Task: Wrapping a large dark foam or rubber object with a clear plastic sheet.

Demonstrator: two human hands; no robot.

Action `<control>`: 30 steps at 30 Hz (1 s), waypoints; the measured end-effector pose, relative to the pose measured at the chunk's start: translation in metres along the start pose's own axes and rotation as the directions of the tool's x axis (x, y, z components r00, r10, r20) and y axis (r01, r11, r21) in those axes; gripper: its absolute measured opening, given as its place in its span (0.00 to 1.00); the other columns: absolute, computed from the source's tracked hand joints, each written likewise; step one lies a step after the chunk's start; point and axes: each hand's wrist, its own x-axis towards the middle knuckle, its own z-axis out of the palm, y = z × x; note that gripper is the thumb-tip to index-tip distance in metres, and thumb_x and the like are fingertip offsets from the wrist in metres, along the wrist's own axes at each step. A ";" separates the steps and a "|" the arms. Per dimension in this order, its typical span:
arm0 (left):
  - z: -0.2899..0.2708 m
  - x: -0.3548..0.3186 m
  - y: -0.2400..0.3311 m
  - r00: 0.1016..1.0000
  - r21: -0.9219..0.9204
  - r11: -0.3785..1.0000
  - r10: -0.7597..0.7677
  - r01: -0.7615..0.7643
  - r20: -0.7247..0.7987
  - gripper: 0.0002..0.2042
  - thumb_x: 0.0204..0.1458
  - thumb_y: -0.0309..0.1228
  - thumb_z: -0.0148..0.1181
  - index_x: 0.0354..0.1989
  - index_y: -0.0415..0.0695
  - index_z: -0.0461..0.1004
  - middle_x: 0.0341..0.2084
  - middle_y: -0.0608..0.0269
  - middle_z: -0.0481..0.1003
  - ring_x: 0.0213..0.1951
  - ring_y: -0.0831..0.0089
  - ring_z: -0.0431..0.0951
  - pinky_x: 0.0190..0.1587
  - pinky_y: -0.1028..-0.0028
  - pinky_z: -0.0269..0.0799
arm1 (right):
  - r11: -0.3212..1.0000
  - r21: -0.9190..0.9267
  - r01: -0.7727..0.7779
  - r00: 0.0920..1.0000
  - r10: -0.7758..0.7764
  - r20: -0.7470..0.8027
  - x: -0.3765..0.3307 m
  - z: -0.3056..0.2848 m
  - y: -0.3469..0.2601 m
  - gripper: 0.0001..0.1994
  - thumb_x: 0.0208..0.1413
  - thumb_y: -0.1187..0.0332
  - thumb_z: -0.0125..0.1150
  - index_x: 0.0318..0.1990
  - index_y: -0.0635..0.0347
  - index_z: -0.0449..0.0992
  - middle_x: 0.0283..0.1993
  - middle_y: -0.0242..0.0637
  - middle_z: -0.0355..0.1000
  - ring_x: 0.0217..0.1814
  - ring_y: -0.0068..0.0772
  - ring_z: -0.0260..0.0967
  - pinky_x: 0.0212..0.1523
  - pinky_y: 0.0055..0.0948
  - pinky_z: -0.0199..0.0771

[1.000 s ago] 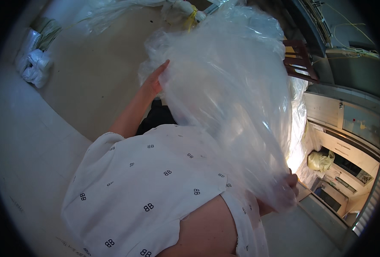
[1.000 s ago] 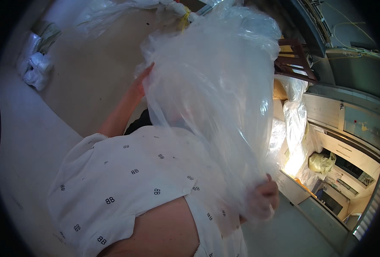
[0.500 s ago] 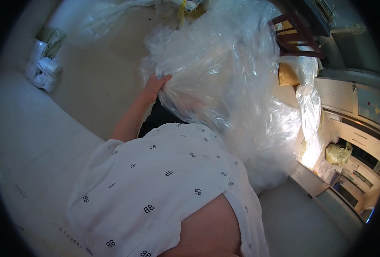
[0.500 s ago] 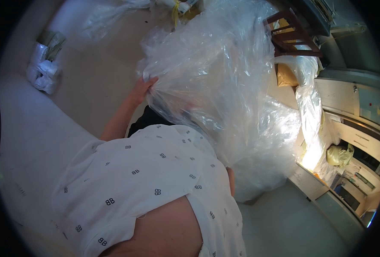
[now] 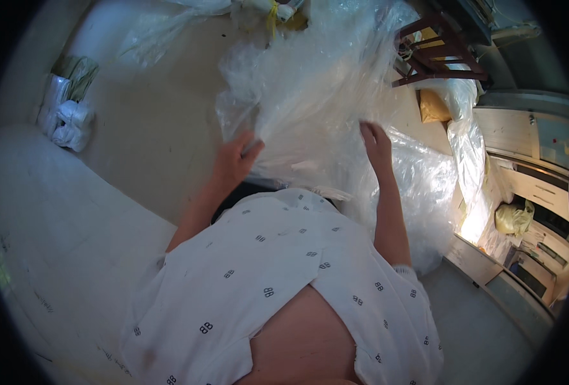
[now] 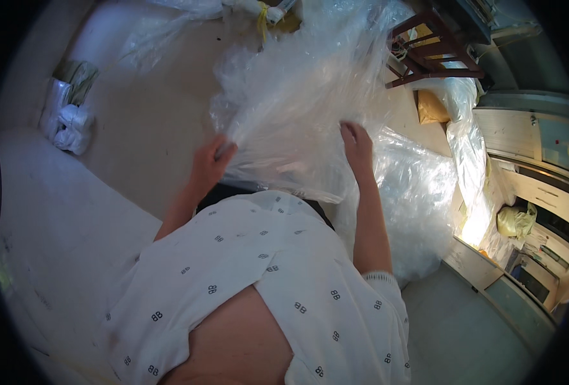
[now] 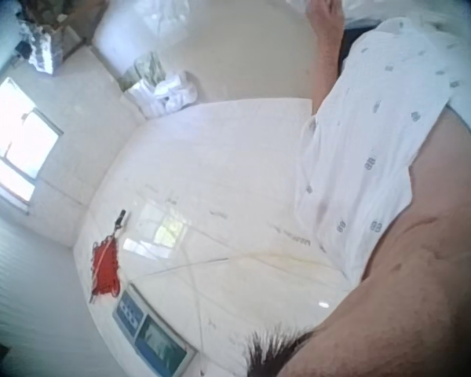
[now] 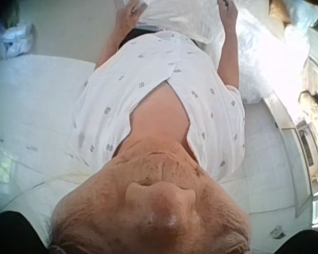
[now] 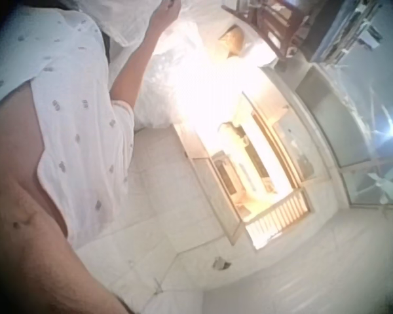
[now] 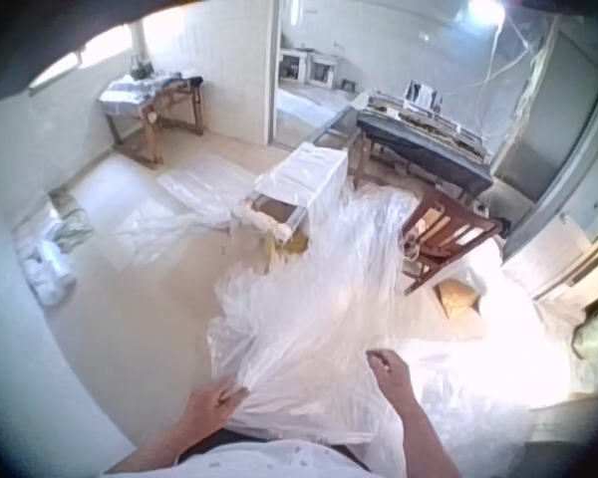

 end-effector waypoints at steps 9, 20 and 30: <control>-0.099 -0.065 0.006 0.911 -0.213 0.930 0.344 -0.298 0.229 0.09 0.41 0.25 0.65 0.30 0.39 0.71 0.19 0.59 0.67 0.20 0.69 0.66 0.21 0.72 0.58 | 0.460 -0.836 0.300 0.950 -0.228 0.216 0.155 0.167 0.005 0.25 0.49 0.69 0.57 0.55 0.68 0.63 0.61 0.47 0.56 0.58 0.48 0.59 0.55 0.34 0.63; -0.405 -0.286 -0.166 0.074 0.340 0.775 0.358 0.533 -0.931 0.14 0.55 0.34 0.46 0.46 0.39 0.69 0.40 0.51 0.70 0.40 0.59 0.71 0.37 0.66 0.69 | 0.777 -0.590 -0.221 0.895 0.402 0.194 0.187 0.142 0.030 0.16 0.54 0.67 0.50 0.49 0.63 0.69 0.56 0.49 0.62 0.58 0.44 0.60 0.54 0.35 0.64; -0.410 -0.024 -0.235 0.374 -0.138 0.990 -0.127 -0.002 -0.919 0.20 0.51 0.34 0.58 0.50 0.37 0.66 0.46 0.56 0.71 0.44 0.69 0.71 0.44 0.74 0.65 | 0.048 0.998 0.042 0.997 0.069 -0.045 0.039 -0.088 -0.012 0.14 0.62 0.65 0.43 0.51 0.61 0.67 0.51 0.38 0.67 0.51 0.29 0.65 0.55 0.30 0.64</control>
